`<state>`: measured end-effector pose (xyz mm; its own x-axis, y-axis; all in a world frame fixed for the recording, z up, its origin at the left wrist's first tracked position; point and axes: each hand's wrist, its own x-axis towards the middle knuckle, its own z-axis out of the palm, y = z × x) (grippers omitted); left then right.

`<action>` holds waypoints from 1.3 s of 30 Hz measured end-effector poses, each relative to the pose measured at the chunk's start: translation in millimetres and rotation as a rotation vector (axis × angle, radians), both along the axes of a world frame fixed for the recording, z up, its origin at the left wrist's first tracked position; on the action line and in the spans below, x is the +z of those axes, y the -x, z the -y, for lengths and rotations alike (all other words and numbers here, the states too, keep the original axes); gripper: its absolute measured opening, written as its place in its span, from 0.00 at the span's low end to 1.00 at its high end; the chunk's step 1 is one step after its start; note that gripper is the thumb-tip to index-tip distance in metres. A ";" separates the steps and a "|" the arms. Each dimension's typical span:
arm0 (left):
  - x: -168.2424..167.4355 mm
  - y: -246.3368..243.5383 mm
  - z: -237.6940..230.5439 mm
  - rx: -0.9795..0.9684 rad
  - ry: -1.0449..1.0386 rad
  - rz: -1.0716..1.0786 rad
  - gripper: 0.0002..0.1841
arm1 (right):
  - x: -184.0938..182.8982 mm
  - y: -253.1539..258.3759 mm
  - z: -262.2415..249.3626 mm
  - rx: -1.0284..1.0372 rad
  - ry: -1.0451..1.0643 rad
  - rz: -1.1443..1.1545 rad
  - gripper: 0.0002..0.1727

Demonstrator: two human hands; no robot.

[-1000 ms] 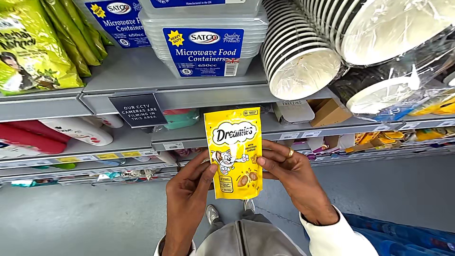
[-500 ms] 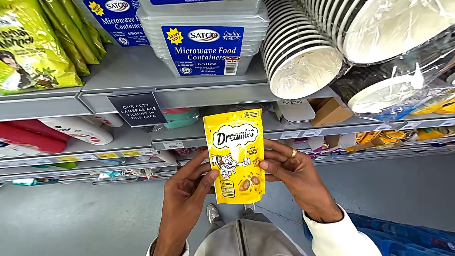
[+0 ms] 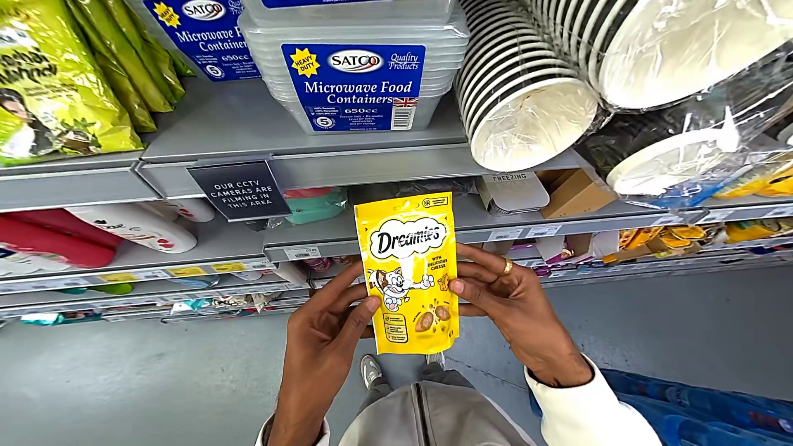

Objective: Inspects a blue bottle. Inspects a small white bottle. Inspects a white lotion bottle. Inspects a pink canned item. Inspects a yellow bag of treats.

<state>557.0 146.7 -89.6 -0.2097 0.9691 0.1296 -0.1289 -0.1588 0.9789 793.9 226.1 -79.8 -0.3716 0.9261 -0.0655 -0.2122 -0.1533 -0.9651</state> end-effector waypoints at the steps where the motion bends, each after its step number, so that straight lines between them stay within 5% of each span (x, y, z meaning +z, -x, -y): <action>1: -0.9 -0.1 0.2 0.006 0.004 -0.004 0.24 | -0.9 0.7 0.3 -0.001 0.001 0.001 0.29; 10: -30.6 6.9 9.9 0.092 0.201 -0.114 0.22 | -36.8 21.0 8.2 0.011 0.159 0.105 0.16; 16: -70.7 25.6 29.5 0.047 0.566 -0.254 0.28 | -118.8 36.3 6.4 0.101 0.387 0.238 0.12; 20: -85.6 37.9 47.4 0.099 0.615 -0.408 0.35 | -173.1 50.2 -4.8 0.075 0.436 0.370 0.11; 29: -80.1 50.2 71.4 0.096 0.689 -0.399 0.39 | -245.5 105.4 -75.4 -0.004 0.183 0.674 0.15; 35: -83.5 63.6 87.3 0.111 0.703 -0.405 0.40 | -250.4 138.1 -107.0 -0.231 -0.114 0.750 0.13; 39: -85.2 72.7 92.4 0.093 0.739 -0.404 0.40 | -242.0 153.0 -114.6 -0.236 -0.036 0.840 0.25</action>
